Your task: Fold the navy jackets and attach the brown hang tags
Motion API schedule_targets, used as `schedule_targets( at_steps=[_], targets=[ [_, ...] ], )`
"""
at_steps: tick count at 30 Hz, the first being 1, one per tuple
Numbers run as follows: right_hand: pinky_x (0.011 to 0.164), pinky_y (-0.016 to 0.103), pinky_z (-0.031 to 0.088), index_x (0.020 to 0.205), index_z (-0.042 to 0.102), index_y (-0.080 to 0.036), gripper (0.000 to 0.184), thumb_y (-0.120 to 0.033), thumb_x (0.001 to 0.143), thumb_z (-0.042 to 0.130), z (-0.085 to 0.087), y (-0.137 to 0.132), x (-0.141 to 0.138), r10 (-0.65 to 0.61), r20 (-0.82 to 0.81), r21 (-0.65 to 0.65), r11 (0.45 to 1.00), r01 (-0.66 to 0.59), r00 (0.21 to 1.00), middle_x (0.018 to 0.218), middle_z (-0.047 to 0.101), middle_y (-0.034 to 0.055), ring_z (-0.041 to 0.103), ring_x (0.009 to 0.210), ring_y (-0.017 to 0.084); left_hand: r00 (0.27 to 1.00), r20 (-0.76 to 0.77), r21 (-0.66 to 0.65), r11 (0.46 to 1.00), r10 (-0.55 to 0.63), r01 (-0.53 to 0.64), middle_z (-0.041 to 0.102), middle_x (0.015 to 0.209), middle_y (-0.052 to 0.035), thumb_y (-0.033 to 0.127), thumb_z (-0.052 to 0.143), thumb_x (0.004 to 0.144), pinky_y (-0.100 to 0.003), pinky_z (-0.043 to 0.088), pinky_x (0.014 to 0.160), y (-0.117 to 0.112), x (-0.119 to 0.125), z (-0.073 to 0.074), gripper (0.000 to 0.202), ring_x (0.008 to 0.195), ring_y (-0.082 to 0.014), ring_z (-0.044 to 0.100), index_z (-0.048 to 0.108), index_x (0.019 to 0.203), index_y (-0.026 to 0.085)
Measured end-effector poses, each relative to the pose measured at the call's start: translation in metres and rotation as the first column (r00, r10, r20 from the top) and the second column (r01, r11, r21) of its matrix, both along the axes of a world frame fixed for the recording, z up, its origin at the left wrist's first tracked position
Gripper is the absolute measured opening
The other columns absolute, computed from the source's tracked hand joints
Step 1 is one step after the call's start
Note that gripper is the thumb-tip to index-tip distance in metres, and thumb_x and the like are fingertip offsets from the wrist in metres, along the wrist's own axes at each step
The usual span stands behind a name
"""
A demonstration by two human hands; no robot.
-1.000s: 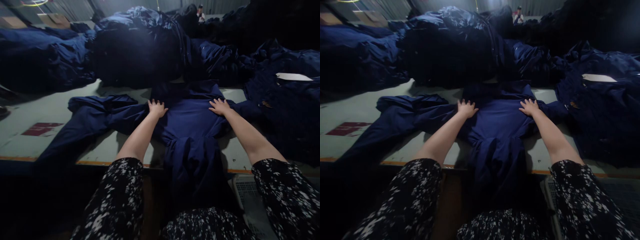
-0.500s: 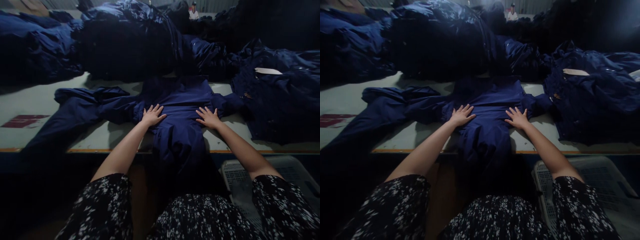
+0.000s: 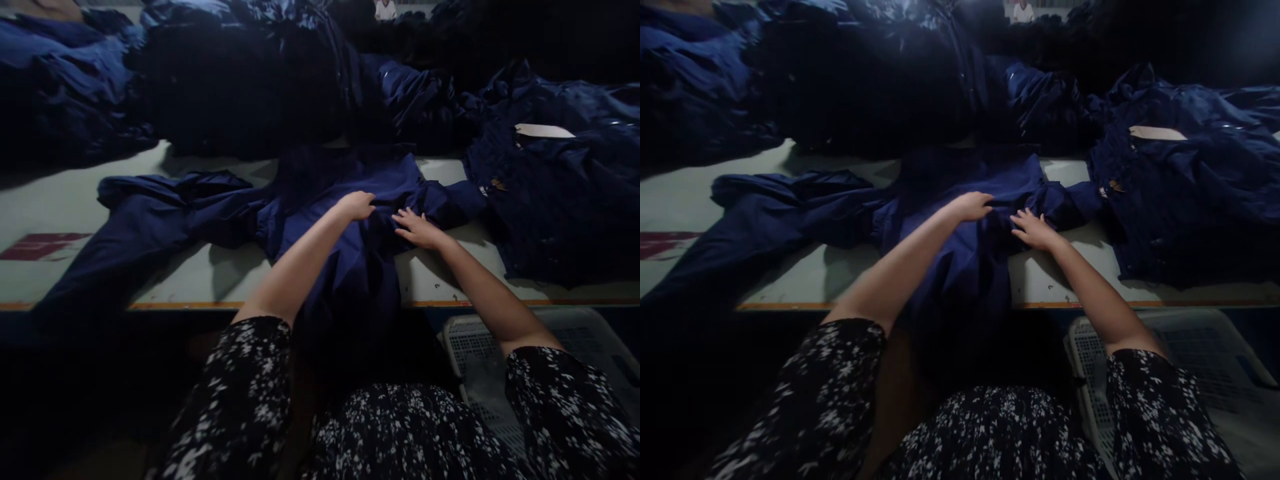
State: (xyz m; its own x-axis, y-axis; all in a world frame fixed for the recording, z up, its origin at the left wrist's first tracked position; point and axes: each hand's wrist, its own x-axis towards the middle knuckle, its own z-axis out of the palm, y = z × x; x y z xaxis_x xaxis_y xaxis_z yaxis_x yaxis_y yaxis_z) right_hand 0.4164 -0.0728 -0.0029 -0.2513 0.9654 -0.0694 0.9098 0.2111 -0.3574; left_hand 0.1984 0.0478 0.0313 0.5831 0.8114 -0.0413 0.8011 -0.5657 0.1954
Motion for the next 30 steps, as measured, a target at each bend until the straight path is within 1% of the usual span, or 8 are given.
schedule_targets(
  at_steps=[2,4,9,11,17,23,28,30],
  targets=[
    [0.126,0.065,0.035,0.155,0.062,-0.025,0.052,-0.034,0.105,0.051,0.005,-0.004,0.007,0.001,-0.048,0.07,0.998,0.002,0.999,0.17,0.045,0.0115,0.037,0.161,0.035,0.996,0.064,-0.017,0.997,-0.069,0.07,0.058,0.16,-0.0132,0.037,0.05,0.108,-0.039,0.038,0.127,-0.01,0.034,-0.012,0.053,0.152,-0.0284,0.052,0.058,0.157,0.019],
    [0.124,0.054,0.043,0.145,0.071,-0.024,0.048,-0.033,0.106,0.044,0.014,-0.01,0.023,-0.093,-0.122,0.235,0.965,0.12,0.988,0.155,0.064,0.0108,0.056,0.148,0.031,0.995,0.082,-0.027,0.998,-0.048,0.05,0.046,0.17,-0.0144,0.045,0.04,0.113,-0.05,0.032,0.131,-0.021,0.052,-0.027,0.059,0.16,-0.0315,0.039,0.047,0.165,0.02],
    [0.125,0.056,0.04,0.141,0.073,-0.017,0.054,-0.03,0.106,0.033,0.022,-0.029,0.082,-0.597,-0.232,0.506,0.6,0.619,0.768,0.143,0.069,0.019,0.059,0.14,0.035,0.997,0.054,0.039,0.998,-0.05,0.048,0.028,0.179,-0.0118,0.067,0.046,0.106,-0.057,0.016,0.136,-0.038,0.045,-0.052,0.077,0.167,-0.0344,0.022,0.039,0.17,0.024],
    [0.124,0.057,0.04,0.147,0.068,-0.015,0.055,-0.029,0.105,0.036,0.014,-0.032,0.096,-0.688,-0.242,0.481,0.528,0.7,0.684,0.15,0.064,0.0214,0.055,0.145,0.035,0.998,0.049,0.046,0.998,-0.05,0.048,0.028,0.179,-0.012,0.068,0.047,0.105,-0.056,0.017,0.136,-0.039,0.04,-0.054,0.079,0.167,-0.0341,0.023,0.039,0.17,0.023],
    [0.106,0.039,0.055,0.127,0.078,-0.01,0.053,-0.04,0.107,0.039,-0.012,-0.023,0.1,-0.593,-0.327,0.255,0.694,0.673,0.736,0.126,0.077,0.0191,0.072,0.121,0.032,0.996,0.059,0.042,0.997,-0.064,0.062,0.03,0.178,-0.0091,0.059,0.046,0.109,-0.058,0.021,0.135,-0.034,0.039,-0.054,0.069,0.166,-0.0335,0.025,0.041,0.169,0.027],
    [0.114,0.048,0.05,0.145,0.065,-0.005,0.066,-0.048,0.094,0.068,-0.027,-0.022,0.116,-0.688,-0.304,0.335,0.57,0.75,0.659,0.141,0.066,0.0271,0.063,0.134,0.037,0.996,0.061,0.025,0.997,-0.068,0.066,0.031,0.178,-0.0107,0.056,0.047,0.109,-0.057,0.02,0.135,-0.034,0.037,-0.052,0.068,0.166,-0.0337,0.025,0.042,0.169,0.023],
    [0.122,0.056,0.042,0.116,0.076,-0.015,0.041,-0.034,0.08,0.078,-0.043,-0.011,0.103,-0.53,-0.299,0.309,0.733,0.606,0.794,0.139,0.068,0.0215,0.057,0.139,0.039,0.996,0.05,0.056,0.996,-0.068,0.066,0.033,0.177,-0.0108,0.055,0.046,0.11,-0.057,0.023,0.134,-0.037,0.038,-0.051,0.066,0.166,-0.0324,0.028,0.043,0.168,0.023],
    [0.115,0.053,0.049,0.116,0.072,-0.017,0.037,-0.023,0.079,0.072,-0.045,-0.004,0.097,-0.489,-0.39,0.313,0.726,0.612,0.78,0.124,0.073,0.0184,0.066,0.123,0.035,0.997,0.04,0.064,0.996,-0.068,0.065,0.033,0.177,-0.0114,0.055,0.046,0.11,-0.057,0.024,0.134,-0.037,0.038,-0.051,0.067,0.165,-0.0325,0.028,0.043,0.168,0.022]
  ],
)
